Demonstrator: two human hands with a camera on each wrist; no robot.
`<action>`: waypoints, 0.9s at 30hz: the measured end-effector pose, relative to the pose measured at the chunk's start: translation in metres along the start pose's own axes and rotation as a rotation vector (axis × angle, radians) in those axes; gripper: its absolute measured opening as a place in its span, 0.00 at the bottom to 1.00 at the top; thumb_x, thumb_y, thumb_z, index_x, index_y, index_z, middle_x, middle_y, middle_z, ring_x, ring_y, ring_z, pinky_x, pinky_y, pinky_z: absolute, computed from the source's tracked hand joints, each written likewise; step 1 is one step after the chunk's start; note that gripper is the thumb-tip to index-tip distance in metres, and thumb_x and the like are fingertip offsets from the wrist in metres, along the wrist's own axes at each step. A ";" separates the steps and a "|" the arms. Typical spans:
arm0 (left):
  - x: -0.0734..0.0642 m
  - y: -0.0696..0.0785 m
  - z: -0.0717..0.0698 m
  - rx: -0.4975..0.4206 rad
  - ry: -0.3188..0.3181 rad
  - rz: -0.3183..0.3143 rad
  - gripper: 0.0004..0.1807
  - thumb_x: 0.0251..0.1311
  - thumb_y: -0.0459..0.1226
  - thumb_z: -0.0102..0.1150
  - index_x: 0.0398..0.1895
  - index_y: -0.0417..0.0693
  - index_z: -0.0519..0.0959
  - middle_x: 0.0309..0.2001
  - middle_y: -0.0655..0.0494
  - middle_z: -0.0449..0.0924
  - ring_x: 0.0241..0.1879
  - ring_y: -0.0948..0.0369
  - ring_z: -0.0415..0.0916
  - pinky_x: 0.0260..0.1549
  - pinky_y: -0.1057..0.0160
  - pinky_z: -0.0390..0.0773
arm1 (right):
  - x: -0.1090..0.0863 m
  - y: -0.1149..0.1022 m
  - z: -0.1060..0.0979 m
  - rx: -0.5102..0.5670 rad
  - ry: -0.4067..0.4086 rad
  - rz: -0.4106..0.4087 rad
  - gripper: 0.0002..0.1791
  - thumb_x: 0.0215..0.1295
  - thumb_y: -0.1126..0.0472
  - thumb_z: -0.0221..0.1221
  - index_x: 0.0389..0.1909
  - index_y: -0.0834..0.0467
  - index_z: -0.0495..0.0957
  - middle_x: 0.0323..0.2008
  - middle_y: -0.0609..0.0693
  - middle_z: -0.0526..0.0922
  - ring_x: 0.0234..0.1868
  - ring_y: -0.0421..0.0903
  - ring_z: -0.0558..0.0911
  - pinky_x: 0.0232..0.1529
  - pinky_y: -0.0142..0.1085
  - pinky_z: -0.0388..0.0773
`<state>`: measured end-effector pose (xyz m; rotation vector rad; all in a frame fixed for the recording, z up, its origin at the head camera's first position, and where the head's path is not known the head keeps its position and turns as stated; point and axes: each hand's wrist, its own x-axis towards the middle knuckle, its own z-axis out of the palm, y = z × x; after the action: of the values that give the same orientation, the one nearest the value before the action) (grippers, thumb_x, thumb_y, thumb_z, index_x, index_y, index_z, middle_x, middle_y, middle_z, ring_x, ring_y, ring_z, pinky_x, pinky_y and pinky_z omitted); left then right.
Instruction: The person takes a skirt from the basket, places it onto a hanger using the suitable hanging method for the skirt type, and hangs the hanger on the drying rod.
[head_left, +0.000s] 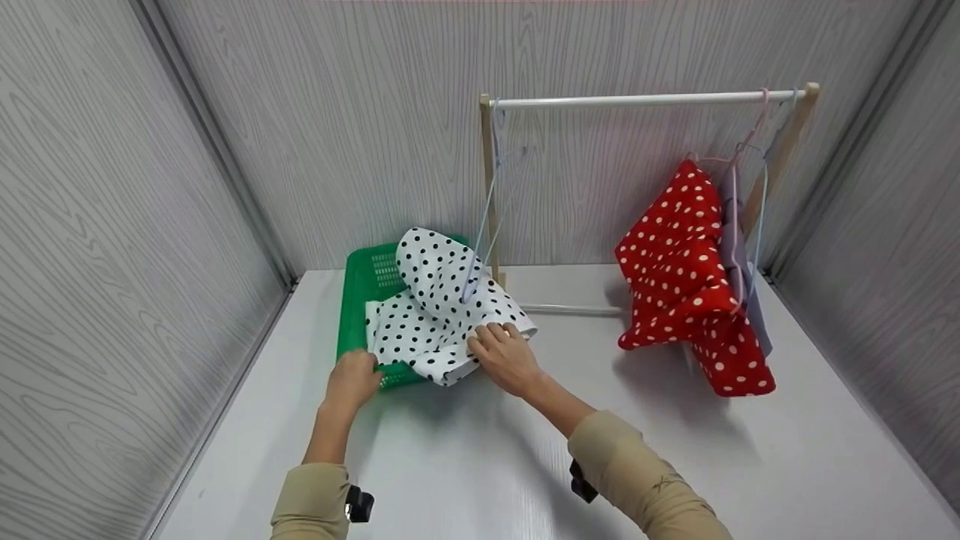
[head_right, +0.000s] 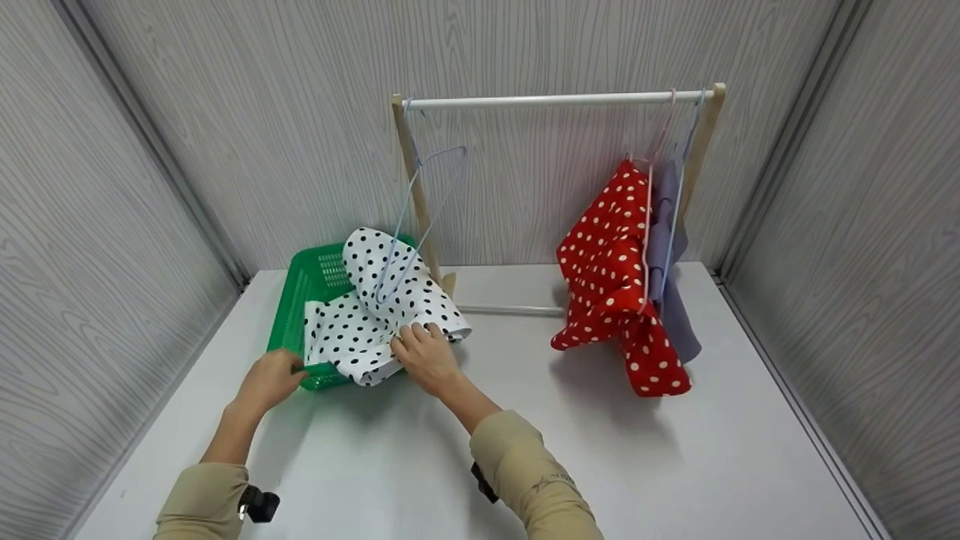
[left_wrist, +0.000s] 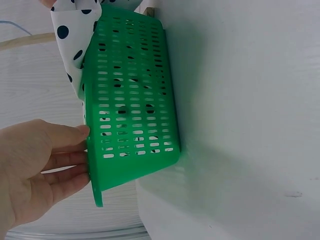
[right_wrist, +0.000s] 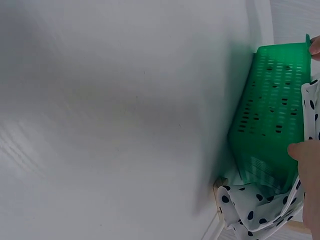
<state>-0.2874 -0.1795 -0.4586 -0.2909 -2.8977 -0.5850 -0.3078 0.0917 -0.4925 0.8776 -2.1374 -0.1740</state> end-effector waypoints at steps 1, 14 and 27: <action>0.000 0.000 0.000 0.001 0.003 0.002 0.03 0.48 0.25 0.58 0.20 0.33 0.78 0.20 0.49 0.72 0.22 0.58 0.64 0.23 0.57 0.70 | 0.001 0.000 0.001 -0.005 0.005 0.004 0.04 0.62 0.61 0.53 0.35 0.56 0.69 0.38 0.50 0.73 0.38 0.48 0.73 0.37 0.40 0.71; -0.003 0.005 0.000 0.053 0.036 0.042 0.03 0.49 0.22 0.56 0.22 0.30 0.77 0.22 0.44 0.74 0.24 0.56 0.69 0.25 0.55 0.73 | 0.009 0.019 -0.013 0.128 0.215 0.047 0.06 0.61 0.68 0.53 0.29 0.58 0.78 0.31 0.49 0.79 0.33 0.47 0.77 0.29 0.39 0.73; -0.006 0.003 0.001 0.010 0.071 0.052 0.02 0.49 0.21 0.54 0.24 0.30 0.76 0.26 0.42 0.76 0.25 0.56 0.65 0.27 0.53 0.70 | 0.012 0.064 -0.050 0.272 0.305 -0.017 0.06 0.53 0.72 0.60 0.32 0.61 0.77 0.29 0.53 0.79 0.30 0.48 0.78 0.29 0.38 0.75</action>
<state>-0.2808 -0.1770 -0.4594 -0.3359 -2.8155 -0.5600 -0.3106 0.1406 -0.4262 1.0071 -1.8920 0.2351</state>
